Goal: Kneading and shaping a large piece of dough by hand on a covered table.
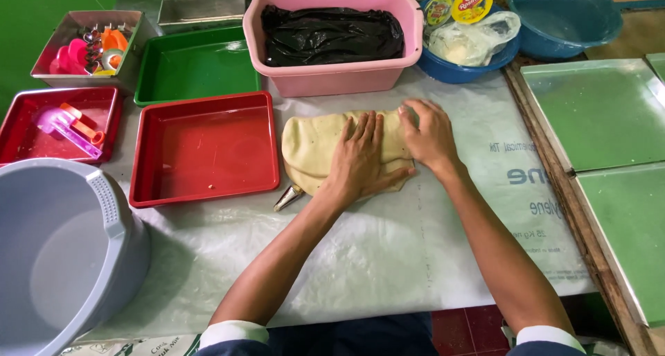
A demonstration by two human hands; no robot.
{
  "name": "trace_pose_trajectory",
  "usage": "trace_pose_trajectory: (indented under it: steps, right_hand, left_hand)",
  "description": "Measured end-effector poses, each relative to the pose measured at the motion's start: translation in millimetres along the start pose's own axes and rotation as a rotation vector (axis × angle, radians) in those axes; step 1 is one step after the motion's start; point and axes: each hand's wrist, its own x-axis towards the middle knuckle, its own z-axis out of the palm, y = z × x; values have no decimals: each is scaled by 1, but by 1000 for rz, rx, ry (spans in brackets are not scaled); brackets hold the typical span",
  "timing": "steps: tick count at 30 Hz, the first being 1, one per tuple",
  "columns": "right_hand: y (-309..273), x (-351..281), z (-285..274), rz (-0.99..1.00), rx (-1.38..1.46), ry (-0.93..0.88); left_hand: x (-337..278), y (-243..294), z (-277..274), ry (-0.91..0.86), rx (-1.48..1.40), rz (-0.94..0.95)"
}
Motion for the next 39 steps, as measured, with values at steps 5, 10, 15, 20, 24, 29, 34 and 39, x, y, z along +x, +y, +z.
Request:
trace_pose_trajectory:
  steps: [5, 10, 15, 20, 24, 29, 34, 39]
  right_hand:
    - [-31, 9, -3, -113, 160, -35]
    - [-21, 5, 25, -239, 245, -102]
    - [-17, -8, 34, -272, 149, -254]
    - [-21, -5, 31, -247, 73, -299]
    - [-25, -9, 36, -215, -34, -300]
    - [-30, -10, 36, -209, -99, -277]
    - [-15, -9, 42, -236, -113, -276]
    - [-1, -4, 52, -220, -38, -318]
  left_hand:
    - [3, 1, -6, -18, 17, -7]
    - [-2, -5, -13, 19, 15, 51]
    - [-4, -7, -5, 18, -56, 79]
    - [-3, -18, -23, -120, -172, 78]
    - [-19, -42, -28, -222, -238, 54]
    - [-16, -56, -37, -92, -330, -19]
    - [-16, -55, -32, 110, -269, -83]
    - [-27, -45, -20, 300, -81, 53]
